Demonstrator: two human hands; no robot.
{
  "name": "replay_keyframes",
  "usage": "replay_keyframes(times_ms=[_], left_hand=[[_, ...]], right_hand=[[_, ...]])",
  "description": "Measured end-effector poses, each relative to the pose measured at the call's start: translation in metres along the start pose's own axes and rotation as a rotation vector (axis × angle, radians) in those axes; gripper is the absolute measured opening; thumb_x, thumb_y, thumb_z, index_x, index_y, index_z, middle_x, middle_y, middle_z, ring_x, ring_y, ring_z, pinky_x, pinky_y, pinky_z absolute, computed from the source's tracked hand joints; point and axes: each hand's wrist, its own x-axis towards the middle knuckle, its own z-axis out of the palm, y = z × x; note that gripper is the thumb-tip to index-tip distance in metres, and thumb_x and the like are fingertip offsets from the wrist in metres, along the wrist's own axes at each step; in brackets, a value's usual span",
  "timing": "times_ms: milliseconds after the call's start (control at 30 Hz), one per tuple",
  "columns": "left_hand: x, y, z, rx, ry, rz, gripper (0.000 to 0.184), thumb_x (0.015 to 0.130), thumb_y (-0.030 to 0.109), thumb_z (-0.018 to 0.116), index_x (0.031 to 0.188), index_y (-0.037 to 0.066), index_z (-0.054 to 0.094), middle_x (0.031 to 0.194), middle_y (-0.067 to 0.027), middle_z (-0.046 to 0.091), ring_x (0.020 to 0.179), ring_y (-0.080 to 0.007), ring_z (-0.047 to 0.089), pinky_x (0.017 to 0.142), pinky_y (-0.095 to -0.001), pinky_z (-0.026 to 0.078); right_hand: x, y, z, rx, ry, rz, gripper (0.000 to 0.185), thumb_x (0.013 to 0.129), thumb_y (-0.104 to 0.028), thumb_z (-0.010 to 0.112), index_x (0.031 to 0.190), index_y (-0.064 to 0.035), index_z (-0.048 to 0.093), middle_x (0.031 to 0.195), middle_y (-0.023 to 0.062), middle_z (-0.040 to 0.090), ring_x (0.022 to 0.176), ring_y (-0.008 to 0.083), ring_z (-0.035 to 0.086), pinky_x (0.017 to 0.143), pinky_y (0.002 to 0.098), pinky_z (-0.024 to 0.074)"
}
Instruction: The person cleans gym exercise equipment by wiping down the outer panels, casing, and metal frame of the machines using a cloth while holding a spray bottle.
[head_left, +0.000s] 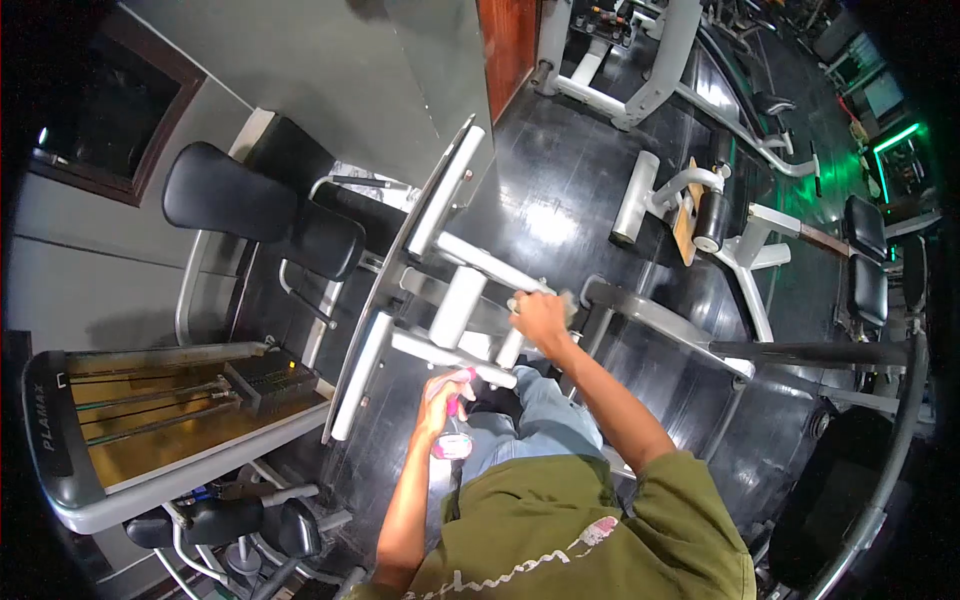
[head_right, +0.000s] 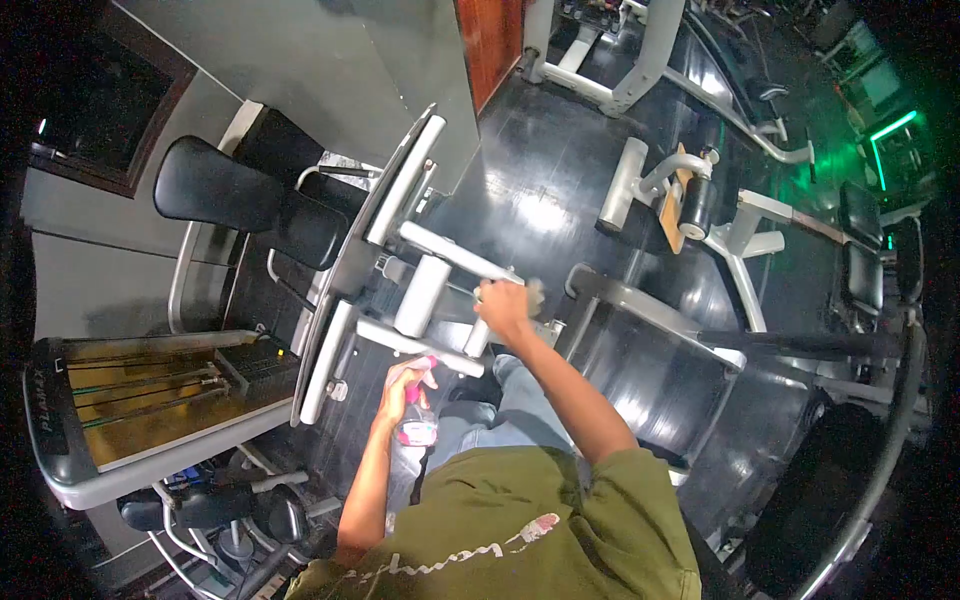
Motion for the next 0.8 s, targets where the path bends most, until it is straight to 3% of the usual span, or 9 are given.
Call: replay_keyframes(times_ms=[67,133,267,333,400,600,667,733,800], left_hand=[[-0.006,-0.002,0.0,0.001,-0.024,0.011,0.042,0.082,0.026,0.053,0.107,-0.005,0.064,0.074,-0.0117,0.065,0.044,-0.0189,0.055,0.043,-0.0292,0.044],[-0.012,-0.008,-0.002,0.019,-0.033,0.041,0.049,0.08,0.031,0.05,0.108,-0.009,0.061,0.076,-0.0134,0.065,0.044,-0.0212,0.055,0.044,-0.0306,0.044],[-0.032,-0.011,-0.006,-0.034,-0.029,0.045,0.049,0.079,0.029,0.05,0.108,-0.009,0.06,0.078,-0.015,0.064,0.045,-0.0218,0.056,0.046,-0.0332,0.047],[-0.038,-0.021,-0.015,-0.095,-0.047,0.043,0.051,0.078,0.029,0.051,0.111,-0.009,0.058,0.078,-0.0155,0.064,0.044,-0.0221,0.055,0.046,-0.0334,0.048],[-0.045,-0.023,-0.019,-0.119,-0.033,0.029,0.051,0.078,0.029,0.051,0.113,-0.009,0.057,0.078,-0.0158,0.064,0.044,-0.0223,0.055,0.045,-0.0323,0.048],[-0.062,-0.032,-0.035,-0.094,-0.031,0.028,0.051,0.078,0.029,0.052,0.112,-0.008,0.056,0.078,-0.0165,0.065,0.044,-0.0222,0.056,0.045,-0.0316,0.049],[-0.068,-0.036,-0.04,-0.094,-0.021,0.026,0.05,0.078,0.029,0.052,0.112,-0.008,0.057,0.078,-0.0165,0.065,0.043,-0.0222,0.056,0.045,-0.0319,0.049],[-0.072,-0.04,-0.044,-0.1,-0.01,0.025,0.05,0.078,0.028,0.052,0.111,-0.008,0.057,0.077,-0.0166,0.065,0.043,-0.0221,0.056,0.045,-0.0321,0.049],[-0.077,-0.044,-0.048,-0.089,-0.011,0.035,0.048,0.078,0.028,0.052,0.109,-0.008,0.057,0.077,-0.0169,0.065,0.043,-0.0224,0.056,0.045,-0.033,0.049]], right_hand=[[0.005,-0.015,0.006,-0.112,-0.025,0.003,0.029,0.072,-0.033,0.07,0.092,-0.0115,0.072,0.083,0.013,0.071,0.077,0.0284,0.07,0.066,0.0426,0.0541],[0.006,-0.033,-0.001,-0.171,-0.396,-0.137,0.047,0.069,-0.046,0.071,0.083,-0.0021,0.072,0.085,0.0177,0.071,0.081,0.033,0.07,0.068,0.0432,0.056],[0.011,-0.025,0.0,-0.165,-0.528,-0.347,0.044,0.069,-0.054,0.068,0.08,-0.0116,0.074,0.086,0.0181,0.071,0.082,0.0343,0.07,0.071,0.0437,0.0563],[0.011,-0.006,-0.006,-0.229,-0.492,-0.328,0.037,0.072,-0.048,0.068,0.094,-0.0187,0.073,0.085,0.0146,0.071,0.08,0.0336,0.07,0.07,0.0432,0.0559],[0.003,0.012,-0.022,-0.051,-0.206,-0.045,0.038,0.075,-0.036,0.067,0.111,-0.023,0.067,0.089,0.0137,0.071,0.083,0.0287,0.07,0.071,0.0427,0.0548],[-0.091,-0.008,0.032,0.546,0.206,0.119,0.035,0.086,-0.017,0.058,0.121,-0.0197,0.057,0.103,0.0149,0.067,0.089,0.0324,0.067,0.079,0.0389,0.0527],[-0.118,-0.025,0.052,0.781,0.271,-0.027,0.037,0.084,-0.018,0.062,0.121,-0.0215,0.058,0.117,0.0121,0.064,0.109,0.034,0.06,0.09,0.0414,0.0483],[-0.121,-0.027,0.044,0.864,0.204,0.093,0.037,0.085,-0.02,0.06,0.121,-0.021,0.057,0.115,0.0113,0.065,0.105,0.0333,0.062,0.087,0.0411,0.0496],[-0.111,-0.029,0.022,0.615,0.047,0.174,0.035,0.086,-0.022,0.059,0.121,-0.0202,0.058,0.113,0.0112,0.066,0.099,0.0331,0.065,0.083,0.0425,0.0511]])
